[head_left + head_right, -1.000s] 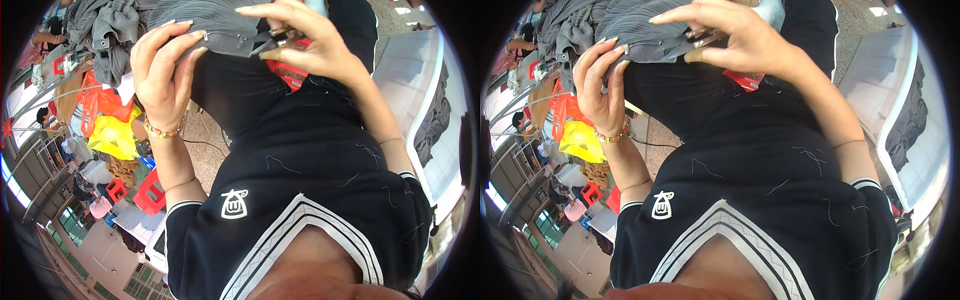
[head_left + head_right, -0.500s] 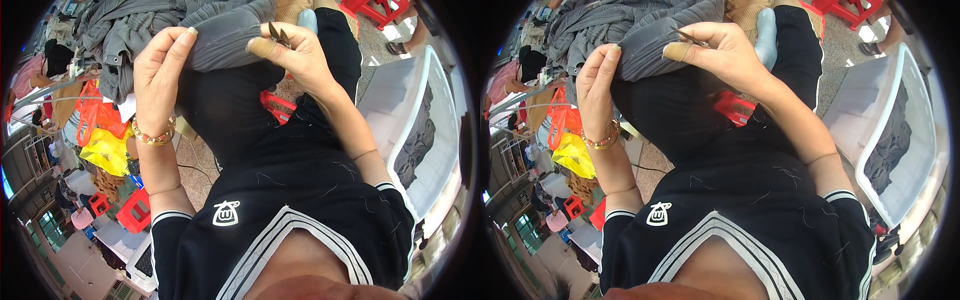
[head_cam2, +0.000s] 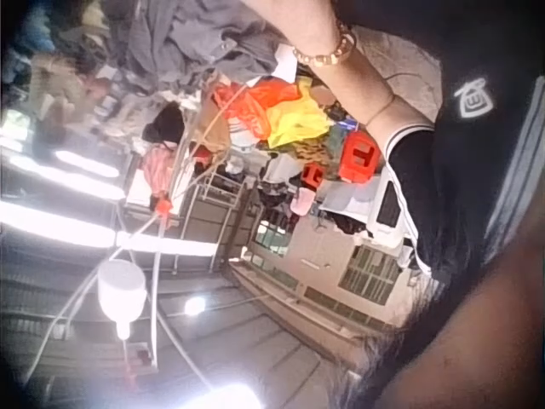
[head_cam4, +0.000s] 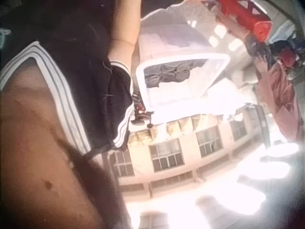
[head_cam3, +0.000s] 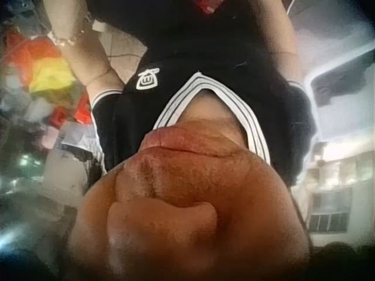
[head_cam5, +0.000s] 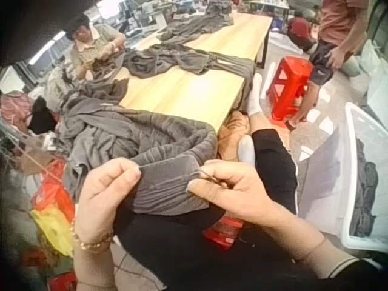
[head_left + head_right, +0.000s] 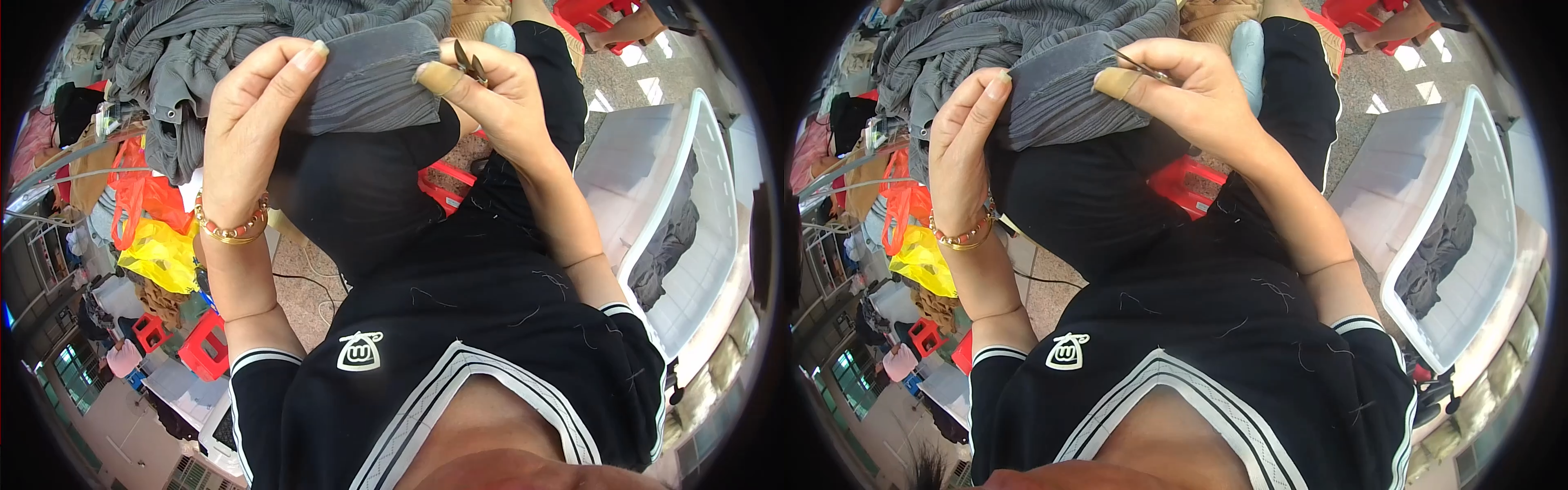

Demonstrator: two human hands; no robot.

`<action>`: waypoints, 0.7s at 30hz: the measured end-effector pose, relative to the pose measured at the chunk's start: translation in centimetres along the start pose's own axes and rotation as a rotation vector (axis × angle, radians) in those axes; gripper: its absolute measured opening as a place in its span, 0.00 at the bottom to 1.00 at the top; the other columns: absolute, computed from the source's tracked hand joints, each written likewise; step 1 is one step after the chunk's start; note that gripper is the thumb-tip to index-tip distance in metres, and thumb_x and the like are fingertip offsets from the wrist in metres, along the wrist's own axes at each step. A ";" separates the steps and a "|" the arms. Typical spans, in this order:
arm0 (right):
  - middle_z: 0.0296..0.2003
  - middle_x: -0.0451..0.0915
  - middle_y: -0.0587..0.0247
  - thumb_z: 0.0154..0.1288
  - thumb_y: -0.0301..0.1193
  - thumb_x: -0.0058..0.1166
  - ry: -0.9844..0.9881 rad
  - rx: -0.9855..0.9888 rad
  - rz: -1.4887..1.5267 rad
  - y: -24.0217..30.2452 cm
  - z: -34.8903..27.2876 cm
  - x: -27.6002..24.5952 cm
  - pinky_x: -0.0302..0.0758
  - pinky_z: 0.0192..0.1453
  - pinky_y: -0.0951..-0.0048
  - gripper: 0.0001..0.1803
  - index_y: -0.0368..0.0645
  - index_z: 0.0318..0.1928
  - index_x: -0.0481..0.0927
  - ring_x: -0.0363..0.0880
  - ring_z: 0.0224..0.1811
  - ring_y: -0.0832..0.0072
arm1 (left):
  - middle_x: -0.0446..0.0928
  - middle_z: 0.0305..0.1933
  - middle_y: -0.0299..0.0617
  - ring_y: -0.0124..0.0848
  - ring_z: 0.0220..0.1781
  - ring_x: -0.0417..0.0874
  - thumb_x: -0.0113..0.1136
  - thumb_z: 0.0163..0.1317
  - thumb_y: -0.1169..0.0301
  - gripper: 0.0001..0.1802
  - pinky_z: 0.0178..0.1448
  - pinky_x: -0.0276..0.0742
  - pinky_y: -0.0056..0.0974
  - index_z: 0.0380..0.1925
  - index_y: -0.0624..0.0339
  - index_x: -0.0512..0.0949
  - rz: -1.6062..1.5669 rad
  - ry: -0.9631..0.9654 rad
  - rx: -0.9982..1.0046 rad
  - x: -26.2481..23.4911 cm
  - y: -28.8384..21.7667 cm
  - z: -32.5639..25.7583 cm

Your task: Trimming loose threads and inspecting hooks on grey garments in a workshop.

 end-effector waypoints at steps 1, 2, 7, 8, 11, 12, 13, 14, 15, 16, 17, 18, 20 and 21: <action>0.30 0.78 0.76 0.64 0.25 0.61 -0.031 -0.037 -0.063 0.4 0.1 -0.2 0.67 0.35 0.85 0.05 0.36 0.38 0.84 0.70 0.32 0.91 | 0.78 0.38 0.28 0.15 0.42 0.73 0.55 0.71 0.70 0.10 0.49 0.67 0.23 0.41 0.67 0.80 -0.005 0.013 0.004 0.1 -0.1 0.2; 0.29 0.78 0.76 0.64 0.25 0.62 -0.061 -0.073 -0.124 0.6 0.1 -0.4 0.66 0.35 0.85 0.06 0.36 0.38 0.84 0.69 0.31 0.91 | 0.78 0.38 0.28 0.15 0.42 0.74 0.55 0.71 0.70 0.10 0.50 0.68 0.23 0.41 0.67 0.80 -0.009 0.025 0.007 0.2 0.0 0.4; 0.30 0.77 0.76 0.62 0.22 0.61 -0.063 -0.109 -0.240 0.9 0.1 -1.5 0.64 0.34 0.85 0.06 0.35 0.39 0.84 0.68 0.31 0.90 | 0.78 0.38 0.29 0.15 0.42 0.74 0.54 0.71 0.70 0.10 0.49 0.68 0.23 0.41 0.67 0.80 -0.052 0.037 -0.021 0.5 0.4 0.9; 0.31 0.77 0.75 0.62 0.22 0.61 -0.065 -0.124 -0.244 0.9 0.1 -1.6 0.65 0.35 0.84 0.06 0.34 0.39 0.84 0.69 0.31 0.90 | 0.78 0.38 0.29 0.15 0.42 0.74 0.54 0.71 0.70 0.10 0.49 0.68 0.23 0.41 0.67 0.80 -0.067 0.051 -0.030 0.5 0.4 1.0; 0.32 0.78 0.73 0.61 0.20 0.60 -0.064 -0.153 -0.182 0.4 0.1 -2.2 0.67 0.37 0.84 0.07 0.32 0.40 0.83 0.72 0.33 0.88 | 0.78 0.39 0.29 0.16 0.43 0.74 0.54 0.71 0.70 0.10 0.50 0.68 0.23 0.42 0.67 0.80 -0.017 0.041 -0.096 0.0 0.7 1.1; 0.32 0.79 0.72 0.61 0.20 0.60 -0.062 -0.172 -0.114 0.3 0.1 -2.4 0.68 0.38 0.84 0.07 0.31 0.41 0.83 0.74 0.35 0.86 | 0.78 0.39 0.29 0.16 0.43 0.74 0.54 0.71 0.70 0.10 0.50 0.68 0.23 0.42 0.67 0.80 -0.020 0.036 -0.099 -0.3 0.6 1.1; 0.33 0.80 0.69 0.61 0.19 0.60 -0.062 -0.172 -0.096 0.4 0.2 -2.5 0.71 0.41 0.83 0.08 0.30 0.41 0.82 0.77 0.36 0.84 | 0.79 0.40 0.30 0.16 0.43 0.75 0.54 0.71 0.71 0.10 0.51 0.69 0.23 0.42 0.67 0.80 -0.001 0.072 -0.124 -0.7 0.5 1.2; 0.33 0.80 0.69 0.61 0.19 0.60 -0.058 -0.166 -0.098 0.3 0.2 -2.7 0.71 0.41 0.83 0.08 0.30 0.41 0.82 0.77 0.36 0.84 | 0.79 0.40 0.30 0.17 0.44 0.76 0.54 0.71 0.71 0.10 0.52 0.69 0.24 0.43 0.67 0.80 0.015 0.109 -0.149 -1.0 0.5 1.2; 0.33 0.81 0.68 0.62 0.20 0.59 -0.073 -0.150 -0.090 0.3 0.2 -2.9 0.72 0.42 0.82 0.08 0.30 0.41 0.82 0.78 0.36 0.83 | 0.80 0.41 0.32 0.18 0.45 0.78 0.54 0.71 0.71 0.11 0.53 0.71 0.25 0.44 0.67 0.80 0.024 0.113 -0.161 -1.3 0.5 1.3; 0.33 0.82 0.67 0.63 0.20 0.59 -0.088 -0.134 -0.083 0.2 0.2 -3.1 0.73 0.43 0.82 0.07 0.31 0.42 0.83 0.79 0.36 0.83 | 0.81 0.41 0.33 0.19 0.45 0.78 0.54 0.71 0.71 0.11 0.53 0.71 0.25 0.45 0.68 0.80 0.042 0.143 -0.169 -1.5 0.2 1.5; 0.33 0.82 0.66 0.63 0.20 0.58 -0.076 -0.137 -0.057 0.2 0.3 -3.4 0.74 0.44 0.82 0.08 0.31 0.42 0.83 0.79 0.37 0.82 | 0.81 0.41 0.34 0.19 0.45 0.79 0.53 0.71 0.71 0.12 0.53 0.71 0.25 0.46 0.68 0.80 0.061 0.172 -0.177 -1.8 0.1 1.7; 0.33 0.83 0.65 0.64 0.21 0.58 -0.063 -0.141 -0.031 0.2 0.4 -3.7 0.75 0.45 0.82 0.08 0.32 0.43 0.83 0.80 0.37 0.82 | 0.82 0.42 0.35 0.20 0.46 0.80 0.53 0.71 0.71 0.13 0.53 0.72 0.25 0.48 0.69 0.79 0.098 0.196 -0.153 -2.0 0.2 1.8; 0.33 0.80 0.64 0.64 0.22 0.58 -0.084 -0.117 0.047 0.3 0.3 -4.1 0.67 0.37 0.80 0.09 0.32 0.44 0.82 0.73 0.31 0.82 | 0.82 0.42 0.35 0.20 0.46 0.80 0.53 0.71 0.71 0.14 0.54 0.72 0.25 0.49 0.69 0.79 0.106 0.202 -0.159 -2.1 0.0 1.9; 0.33 0.76 0.65 0.65 0.22 0.57 -0.141 -0.138 -0.007 0.3 0.3 -4.2 0.59 0.29 0.79 0.10 0.32 0.46 0.81 0.66 0.26 0.82 | 0.82 0.42 0.36 0.20 0.46 0.80 0.52 0.71 0.71 0.14 0.54 0.72 0.25 0.49 0.69 0.79 0.117 0.215 -0.162 -2.0 -0.1 2.0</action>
Point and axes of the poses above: each hand's wrist, its own z-axis towards the middle knuckle, its own x-axis out of the palm, y = z × x, the point moved 3 cm from there along z, towards the middle knuckle
